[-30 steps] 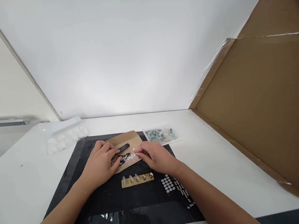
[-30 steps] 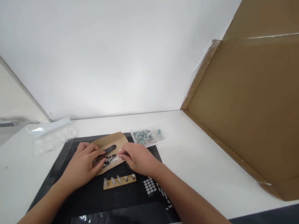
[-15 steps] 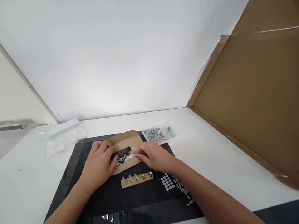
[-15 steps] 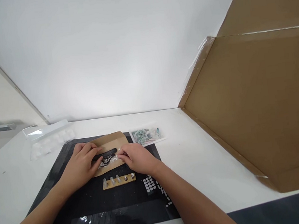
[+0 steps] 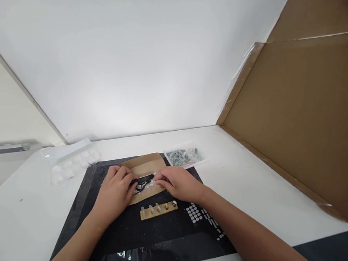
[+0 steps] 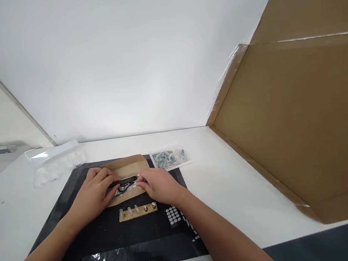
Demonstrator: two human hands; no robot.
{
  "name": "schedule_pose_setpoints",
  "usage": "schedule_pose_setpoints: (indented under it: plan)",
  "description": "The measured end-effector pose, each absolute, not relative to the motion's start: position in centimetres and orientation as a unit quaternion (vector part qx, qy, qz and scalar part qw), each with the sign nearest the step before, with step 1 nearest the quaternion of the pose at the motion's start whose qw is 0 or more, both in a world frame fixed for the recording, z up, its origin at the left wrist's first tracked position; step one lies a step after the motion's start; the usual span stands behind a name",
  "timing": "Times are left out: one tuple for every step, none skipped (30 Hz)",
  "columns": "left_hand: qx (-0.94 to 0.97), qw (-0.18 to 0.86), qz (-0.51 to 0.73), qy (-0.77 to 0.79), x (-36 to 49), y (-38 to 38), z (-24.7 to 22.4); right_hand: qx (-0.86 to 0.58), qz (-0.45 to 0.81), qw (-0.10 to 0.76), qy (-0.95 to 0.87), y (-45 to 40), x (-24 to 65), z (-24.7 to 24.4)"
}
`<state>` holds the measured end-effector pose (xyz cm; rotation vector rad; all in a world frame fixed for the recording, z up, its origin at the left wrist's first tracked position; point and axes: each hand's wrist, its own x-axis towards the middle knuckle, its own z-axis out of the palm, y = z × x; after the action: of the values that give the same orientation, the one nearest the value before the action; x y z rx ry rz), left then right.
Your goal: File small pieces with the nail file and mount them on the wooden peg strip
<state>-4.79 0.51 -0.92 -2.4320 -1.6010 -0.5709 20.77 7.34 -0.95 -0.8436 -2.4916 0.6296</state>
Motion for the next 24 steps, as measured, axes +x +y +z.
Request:
schedule_pose_setpoints:
  plan:
    - [-0.816, 0.087, -0.197, -0.537, -4.8, 0.5, -0.8, -0.305, 0.221, 0.217, -0.9, 7.3, 20.8, -1.0]
    - [-0.815, 0.084, -0.203, -0.537, -4.7, 0.5, -0.7, -0.306, 0.215, 0.218, -0.901, 7.3, 20.8, -1.0]
    - [-0.811, 0.078, -0.211, -0.54, -4.7, 0.4, -0.6, -0.307, 0.208, 0.219, -0.902, 7.3, 20.8, -1.1]
    - [-0.805, 0.066, -0.221, -0.546, -4.6, 0.4, -0.4, -0.309, 0.201, 0.221, -0.903, 7.3, 20.8, -1.1]
    - [-0.796, 0.048, -0.233, -0.557, -4.6, 0.3, -0.2, -0.312, 0.194, 0.224, -0.903, 7.3, 20.8, -1.1]
    - [-0.784, 0.026, -0.247, -0.569, -4.5, 0.1, 0.0, -0.315, 0.187, 0.228, -0.902, 7.4, 20.8, -1.2]
    - [-0.771, 0.004, -0.263, -0.581, -4.5, 0.0, 0.3, -0.319, 0.181, 0.232, -0.901, 7.4, 20.8, -1.2]
    - [-0.758, -0.017, -0.282, -0.588, -4.4, -0.1, 0.5, -0.322, 0.176, 0.236, -0.9, 7.5, 20.8, -1.3]
    - [-0.746, -0.039, -0.304, -0.591, -4.4, -0.3, 0.7, -0.326, 0.172, 0.239, -0.898, 7.6, 20.8, -1.3]
    - [-0.736, -0.068, -0.329, -0.587, -4.3, -0.4, 1.0, -0.329, 0.168, 0.24, -0.898, 7.6, 20.8, -1.3]
    - [-0.727, -0.107, -0.355, -0.578, -4.3, -0.6, 1.2, -0.331, 0.164, 0.241, -0.897, 7.7, 20.8, -1.4]
    - [-0.716, -0.156, -0.38, -0.565, -4.2, -0.8, 1.3, -0.334, 0.16, 0.241, -0.897, 7.7, 20.9, -1.4]
    - [-0.702, -0.212, -0.403, -0.548, -4.2, -0.9, 1.5, -0.336, 0.157, 0.24, -0.897, 7.8, 20.9, -1.4]
    - [-0.685, -0.268, -0.423, -0.53, -4.1, -1.0, 1.6, -0.337, 0.155, 0.24, -0.897, 7.8, 20.8, -1.4]
    - [-0.665, -0.317, -0.441, -0.513, -4.1, -1.1, 1.7, -0.337, 0.155, 0.239, -0.897, 7.8, 20.8, -1.4]
    - [-0.645, -0.351, -0.459, -0.5, -4.1, -1.1, 1.7, -0.335, 0.158, 0.239, -0.898, 7.7, 20.8, -1.4]
    - [-0.623, -0.37, -0.48, -0.494, -4.2, -1.0, 1.7, -0.333, 0.162, 0.239, -0.898, 7.7, 20.8, -1.4]
    - [-0.601, -0.376, -0.503, -0.493, -4.2, -0.8, 1.7, -0.329, 0.167, 0.24, -0.898, 7.7, 20.8, -1.3]
    - [-0.581, -0.373, -0.527, -0.495, -4.3, -0.6, 1.6, -0.325, 0.172, 0.242, -0.898, 7.6, 20.7, -1.3]
    - [-0.564, -0.362, -0.55, -0.499, -4.4, -0.4, 1.5, -0.32, 0.175, 0.245, -0.898, 7.6, 20.7, -1.3]
    - [-0.553, -0.352, -0.566, -0.5, -4.5, -0.1, 1.4, -0.316, 0.177, 0.247, -0.899, 7.5, 20.6, -1.2]
    - [-0.547, -0.343, -0.576, -0.502, -4.6, 0.1, 1.3, -0.313, 0.178, 0.249, -0.899, 7.5, 20.6, -1.2]
    - [-0.544, -0.337, -0.58, -0.504, -4.7, 0.2, 1.3, -0.311, 0.178, 0.25, -0.899, 7.4, 20.5, -1.1]
    - [-0.543, -0.335, -0.579, -0.507, -4.7, 0.3, 1.2, -0.311, 0.18, 0.251, -0.899, 7.4, 20.5, -1.1]
